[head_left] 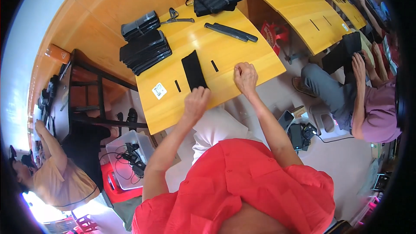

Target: Manually assembling black straps with plastic fittings at an assembly table.

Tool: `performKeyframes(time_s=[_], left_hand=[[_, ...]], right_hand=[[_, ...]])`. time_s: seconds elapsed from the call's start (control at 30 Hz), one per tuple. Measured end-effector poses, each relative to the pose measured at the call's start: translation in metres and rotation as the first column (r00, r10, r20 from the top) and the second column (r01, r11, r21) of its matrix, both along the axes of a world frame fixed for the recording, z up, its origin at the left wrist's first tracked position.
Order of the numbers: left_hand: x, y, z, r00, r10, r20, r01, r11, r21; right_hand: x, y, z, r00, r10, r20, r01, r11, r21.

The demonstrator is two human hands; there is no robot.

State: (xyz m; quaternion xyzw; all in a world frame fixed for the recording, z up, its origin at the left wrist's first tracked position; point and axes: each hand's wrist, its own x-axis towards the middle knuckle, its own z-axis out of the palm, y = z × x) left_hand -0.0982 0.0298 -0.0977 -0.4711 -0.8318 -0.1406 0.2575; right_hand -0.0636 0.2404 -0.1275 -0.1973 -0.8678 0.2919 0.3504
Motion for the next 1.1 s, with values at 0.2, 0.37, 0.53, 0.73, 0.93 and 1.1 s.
performKeyframes(time_s=[0.2,0.37,0.53,0.73,0.93,1.1], left_hand=[[0.025,0.0,0.008,0.967,-0.034,0.253,-0.03,0.969,0.245],[0.013,0.0,0.018,0.939,0.011,0.343,-0.127,0.94,0.317],[0.014,0.011,0.0,0.93,0.137,0.341,-0.145,0.989,-0.002],[0.024,0.014,-0.021,0.891,0.205,0.405,-0.208,0.977,-0.036],[0.022,0.016,-0.016,0.858,0.267,0.44,-0.262,0.962,-0.073],[0.015,0.017,-0.019,0.837,0.245,0.489,-0.248,0.967,-0.06]], right_hand=[[-0.003,0.005,0.002,0.999,-0.023,0.027,0.023,1.0,-0.012],[-0.013,0.012,0.015,0.987,0.139,0.082,-0.067,0.814,-0.577],[-0.032,-0.038,0.047,0.919,0.395,0.008,-0.391,0.912,-0.128],[-0.084,-0.069,0.026,0.803,0.494,0.333,-0.565,0.81,0.159],[-0.106,-0.077,-0.001,0.727,0.509,0.461,-0.634,0.755,0.166],[-0.112,-0.074,-0.003,0.725,0.506,0.468,-0.652,0.722,0.229]])
